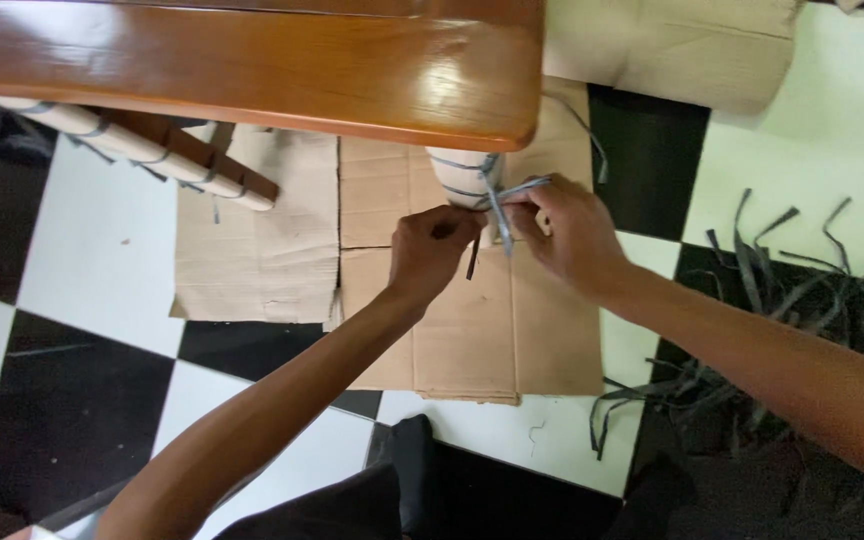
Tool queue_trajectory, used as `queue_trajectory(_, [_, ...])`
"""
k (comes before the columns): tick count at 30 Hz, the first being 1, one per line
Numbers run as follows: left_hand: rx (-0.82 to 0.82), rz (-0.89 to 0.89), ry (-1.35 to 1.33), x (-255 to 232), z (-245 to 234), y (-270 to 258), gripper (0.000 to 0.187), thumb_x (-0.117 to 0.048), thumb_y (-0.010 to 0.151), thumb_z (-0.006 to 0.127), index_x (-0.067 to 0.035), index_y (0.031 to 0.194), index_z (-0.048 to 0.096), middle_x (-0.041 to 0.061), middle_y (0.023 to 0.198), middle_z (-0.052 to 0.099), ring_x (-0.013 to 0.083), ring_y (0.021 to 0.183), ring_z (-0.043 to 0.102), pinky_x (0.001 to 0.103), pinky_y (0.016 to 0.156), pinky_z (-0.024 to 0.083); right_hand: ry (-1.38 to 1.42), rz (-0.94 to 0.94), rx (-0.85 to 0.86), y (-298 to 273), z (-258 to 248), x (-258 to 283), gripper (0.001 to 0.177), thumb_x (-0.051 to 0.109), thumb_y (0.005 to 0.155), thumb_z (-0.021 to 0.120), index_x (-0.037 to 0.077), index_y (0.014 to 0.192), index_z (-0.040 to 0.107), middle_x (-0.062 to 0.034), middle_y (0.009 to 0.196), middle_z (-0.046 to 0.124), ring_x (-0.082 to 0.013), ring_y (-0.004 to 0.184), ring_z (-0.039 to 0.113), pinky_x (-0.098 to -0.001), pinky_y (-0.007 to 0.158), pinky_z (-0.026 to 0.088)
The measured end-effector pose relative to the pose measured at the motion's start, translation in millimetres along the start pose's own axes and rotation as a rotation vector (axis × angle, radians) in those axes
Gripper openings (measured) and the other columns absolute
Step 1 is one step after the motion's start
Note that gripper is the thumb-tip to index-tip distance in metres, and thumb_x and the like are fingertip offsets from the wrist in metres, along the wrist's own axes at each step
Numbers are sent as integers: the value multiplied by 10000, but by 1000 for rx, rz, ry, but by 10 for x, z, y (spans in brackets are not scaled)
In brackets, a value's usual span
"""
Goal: Wrapping furniture legs with protective paper and securing them with plastic ties
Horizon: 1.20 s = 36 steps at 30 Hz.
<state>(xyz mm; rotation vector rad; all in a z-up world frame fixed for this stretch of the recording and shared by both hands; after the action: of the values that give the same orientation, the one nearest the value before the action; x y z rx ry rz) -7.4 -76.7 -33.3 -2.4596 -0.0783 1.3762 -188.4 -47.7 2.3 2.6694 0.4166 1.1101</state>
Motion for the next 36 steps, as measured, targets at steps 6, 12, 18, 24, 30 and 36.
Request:
queue_trajectory(6, [20, -173, -289, -189, 29, -209, 160, -253, 827, 732, -138, 917, 798, 45, 743, 761, 125, 679, 702, 208, 590, 510, 453, 406, -63, -191, 135, 47, 103, 51, 952, 643, 107, 989, 721, -80, 751, 710, -176, 658, 664, -317, 586, 507])
queue_trajectory(12, [0, -250, -457, -161, 89, -291, 237, -168, 915, 684, -8, 1077, 752, 109, 925, 753, 198, 909, 717, 250, 746, 501, 867, 803, -157, -312, 258, 163, 121, 83, 961, 595, 37, 960, 707, -85, 674, 615, -121, 572, 560, -237, 467, 436])
queue_trajectory(18, [-8, -281, -517, -77, 137, -256, 197, -172, 925, 694, -24, 1039, 754, 99, 859, 708, 180, 870, 649, 267, 763, 463, 982, 951, -92, -387, 339, 278, 228, 91, 965, 539, -24, 1101, 682, -155, 789, 694, -141, 574, 591, -229, 419, 433])
queue_trajectory(24, [70, -272, -573, -199, 128, -282, 226, -233, 931, 702, -29, 1026, 727, 68, 883, 644, 174, 915, 567, 297, 848, 414, 1023, 899, -98, -451, 552, 169, 225, 65, 996, 453, -51, 1061, 635, -132, 746, 608, -120, 527, 527, -219, 387, 426])
queue_trajectory(30, [106, -255, -556, -126, 156, -228, 172, -222, 946, 687, -51, 953, 699, 93, 774, 622, 182, 741, 582, 314, 781, 437, 1065, 920, -112, -414, 570, 220, 194, 47, 981, 461, -42, 1045, 621, -125, 759, 603, -119, 537, 522, -225, 386, 428])
queue_trajectory(36, [65, -254, -506, -212, 111, -294, 181, -174, 936, 681, -6, 1002, 695, 76, 784, 607, 150, 762, 541, 285, 743, 414, 1057, 887, -88, -441, 565, 201, 154, 77, 981, 501, -19, 994, 621, -100, 726, 591, -106, 512, 518, -225, 384, 428])
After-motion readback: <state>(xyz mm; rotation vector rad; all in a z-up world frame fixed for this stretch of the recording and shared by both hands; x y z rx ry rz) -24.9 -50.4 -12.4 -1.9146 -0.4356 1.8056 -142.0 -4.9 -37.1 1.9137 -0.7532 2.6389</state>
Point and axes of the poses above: each hand's wrist, its own y-axis towards the middle knuckle, its own z-axis out of the palm, x = y × z, the point moved 5 cm from there along y, towards the middle knuckle
